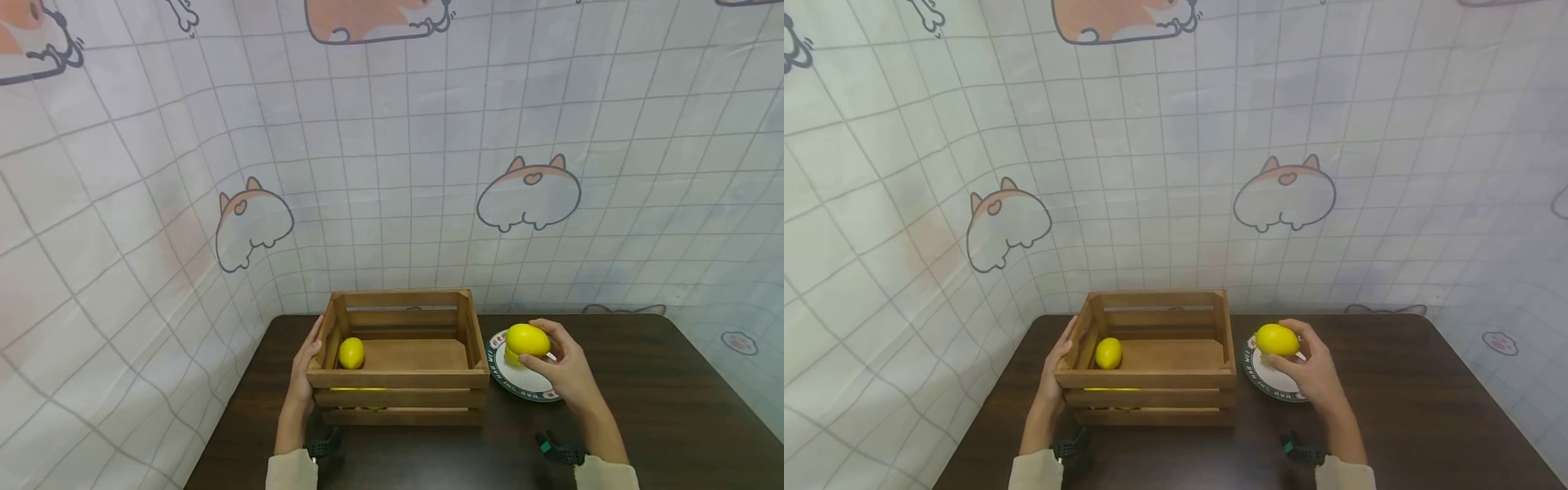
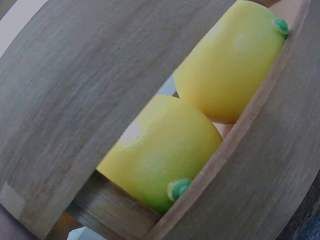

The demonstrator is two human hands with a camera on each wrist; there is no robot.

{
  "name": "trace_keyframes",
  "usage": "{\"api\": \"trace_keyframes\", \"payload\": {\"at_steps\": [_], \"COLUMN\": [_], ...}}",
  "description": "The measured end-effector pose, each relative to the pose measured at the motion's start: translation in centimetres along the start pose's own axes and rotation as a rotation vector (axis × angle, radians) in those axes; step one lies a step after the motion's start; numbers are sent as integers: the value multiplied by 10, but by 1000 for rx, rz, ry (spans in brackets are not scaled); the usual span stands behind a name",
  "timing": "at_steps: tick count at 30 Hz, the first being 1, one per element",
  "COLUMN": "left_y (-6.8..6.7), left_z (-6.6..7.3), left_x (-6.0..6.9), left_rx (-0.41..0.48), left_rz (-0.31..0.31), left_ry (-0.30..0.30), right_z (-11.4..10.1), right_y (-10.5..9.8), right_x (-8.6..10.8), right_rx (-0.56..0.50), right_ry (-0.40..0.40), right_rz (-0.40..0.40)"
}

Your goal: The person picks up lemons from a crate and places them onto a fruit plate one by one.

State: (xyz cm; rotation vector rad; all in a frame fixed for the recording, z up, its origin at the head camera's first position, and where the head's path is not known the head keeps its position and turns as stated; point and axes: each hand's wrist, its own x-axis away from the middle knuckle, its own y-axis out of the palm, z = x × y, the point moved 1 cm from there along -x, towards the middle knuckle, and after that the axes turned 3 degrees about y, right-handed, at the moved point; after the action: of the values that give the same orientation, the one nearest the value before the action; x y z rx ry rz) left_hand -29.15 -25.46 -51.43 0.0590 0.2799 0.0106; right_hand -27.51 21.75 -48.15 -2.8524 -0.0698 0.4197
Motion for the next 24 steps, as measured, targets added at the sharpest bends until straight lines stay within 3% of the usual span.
{"api": "trace_keyframes", "payload": {"at_steps": [8,16,24], "left_y": [-1,0,-1], "left_z": [0,-1,-3], "left_x": [1,1,0], "left_rx": [3,-7,-4], "left_rz": [1,-8,0], "left_ry": [0,2,2], "right_z": [18,34,49], "right_y": [-6,-11,-7], "right_x": [2,2,0], "right_rx": [73,151,195], "right_ry": [38,135,138], "right_rz": [4,-31,-39]}}
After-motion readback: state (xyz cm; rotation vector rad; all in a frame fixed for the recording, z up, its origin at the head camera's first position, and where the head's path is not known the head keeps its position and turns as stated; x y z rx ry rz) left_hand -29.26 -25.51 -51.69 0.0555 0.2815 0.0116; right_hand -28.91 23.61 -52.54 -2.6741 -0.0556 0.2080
